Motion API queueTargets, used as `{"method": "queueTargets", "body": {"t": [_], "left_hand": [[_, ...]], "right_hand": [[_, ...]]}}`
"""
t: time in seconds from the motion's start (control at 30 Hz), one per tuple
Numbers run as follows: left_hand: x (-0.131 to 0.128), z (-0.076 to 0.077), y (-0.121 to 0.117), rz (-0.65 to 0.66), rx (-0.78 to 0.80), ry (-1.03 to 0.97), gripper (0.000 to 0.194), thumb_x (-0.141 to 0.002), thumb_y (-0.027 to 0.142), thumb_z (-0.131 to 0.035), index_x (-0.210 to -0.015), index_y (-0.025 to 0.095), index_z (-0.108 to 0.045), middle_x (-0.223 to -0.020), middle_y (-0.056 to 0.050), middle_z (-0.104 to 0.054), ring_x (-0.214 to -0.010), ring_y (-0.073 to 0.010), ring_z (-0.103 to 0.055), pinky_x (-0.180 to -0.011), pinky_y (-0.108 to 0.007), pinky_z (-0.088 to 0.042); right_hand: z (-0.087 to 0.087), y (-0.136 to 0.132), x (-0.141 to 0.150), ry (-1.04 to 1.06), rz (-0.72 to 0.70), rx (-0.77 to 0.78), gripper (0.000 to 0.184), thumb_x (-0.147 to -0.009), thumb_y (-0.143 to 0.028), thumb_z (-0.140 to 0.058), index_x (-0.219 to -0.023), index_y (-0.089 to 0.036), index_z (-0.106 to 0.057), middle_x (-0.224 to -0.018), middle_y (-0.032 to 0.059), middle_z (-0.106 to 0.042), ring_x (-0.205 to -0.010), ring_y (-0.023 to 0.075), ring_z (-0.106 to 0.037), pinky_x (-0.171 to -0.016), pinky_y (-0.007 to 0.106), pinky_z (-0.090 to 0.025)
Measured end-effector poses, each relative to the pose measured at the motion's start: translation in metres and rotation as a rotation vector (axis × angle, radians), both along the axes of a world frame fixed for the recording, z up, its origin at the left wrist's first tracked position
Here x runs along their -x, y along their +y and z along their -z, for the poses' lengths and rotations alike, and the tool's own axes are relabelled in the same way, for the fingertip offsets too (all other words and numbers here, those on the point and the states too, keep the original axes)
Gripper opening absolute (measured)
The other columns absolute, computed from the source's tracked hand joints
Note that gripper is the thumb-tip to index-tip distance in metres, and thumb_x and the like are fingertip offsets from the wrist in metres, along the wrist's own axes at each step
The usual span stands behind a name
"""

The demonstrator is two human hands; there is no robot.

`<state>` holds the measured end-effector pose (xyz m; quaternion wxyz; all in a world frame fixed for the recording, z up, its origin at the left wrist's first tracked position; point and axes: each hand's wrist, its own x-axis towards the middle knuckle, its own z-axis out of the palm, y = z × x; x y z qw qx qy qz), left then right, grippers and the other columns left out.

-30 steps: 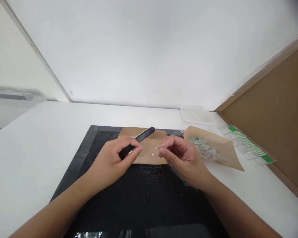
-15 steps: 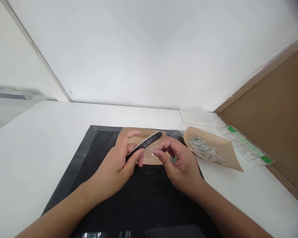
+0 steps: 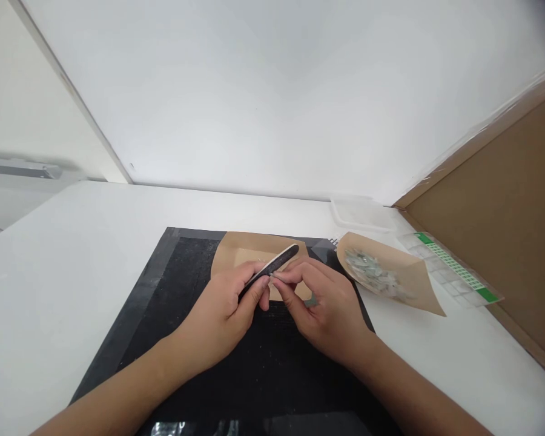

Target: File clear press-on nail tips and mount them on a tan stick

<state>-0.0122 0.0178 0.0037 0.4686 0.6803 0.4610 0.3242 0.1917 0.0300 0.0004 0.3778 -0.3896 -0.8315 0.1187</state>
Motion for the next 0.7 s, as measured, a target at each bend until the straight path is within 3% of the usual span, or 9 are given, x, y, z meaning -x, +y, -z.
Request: {"method": "queueTargets", "body": {"t": [0.17, 0.4, 0.7], "left_hand": [[-0.0012, 0.0024, -0.0015, -0.011, 0.010, -0.028, 0.039, -0.112, 0.042, -0.038, -0.083, 0.022, -0.055, -0.053, 0.009, -0.042, -0.041, -0.0088, -0.041, -0.046, -0.021, -0.035], [-0.0016, 0.0007, -0.0043, -0.019, 0.005, -0.027, 0.040, -0.112, 0.044, -0.040, -0.084, 0.021, -0.056, -0.054, 0.009, -0.043, -0.045, -0.0087, -0.042, -0.050, -0.022, -0.036], [-0.0055, -0.0015, -0.0077, -0.013, -0.058, -0.004, 0.042, -0.113, 0.040, -0.037, -0.083, 0.021, -0.059, -0.049, 0.010, -0.042, -0.043, -0.0088, -0.043, -0.050, -0.022, -0.036]], "right_hand": [[0.0056, -0.0010, 0.0023, -0.075, 0.025, -0.145, 0.011, -0.101, -0.018, -0.066, -0.091, -0.022, -0.062, -0.091, 0.0052, -0.075, -0.087, 0.0208, -0.073, -0.075, 0.034, -0.055], [0.0054, -0.0014, 0.0032, 0.044, 0.008, -0.046, 0.013, -0.102, -0.018, -0.066, -0.091, -0.022, -0.060, -0.090, 0.0035, -0.072, -0.086, 0.0179, -0.069, -0.076, 0.030, -0.055], [0.0004, -0.0006, 0.0057, 0.108, 0.144, -0.122, 0.017, -0.102, -0.015, -0.061, -0.088, -0.023, -0.054, -0.082, 0.0011, -0.063, -0.077, 0.0169, -0.063, -0.069, 0.031, -0.047]]}}
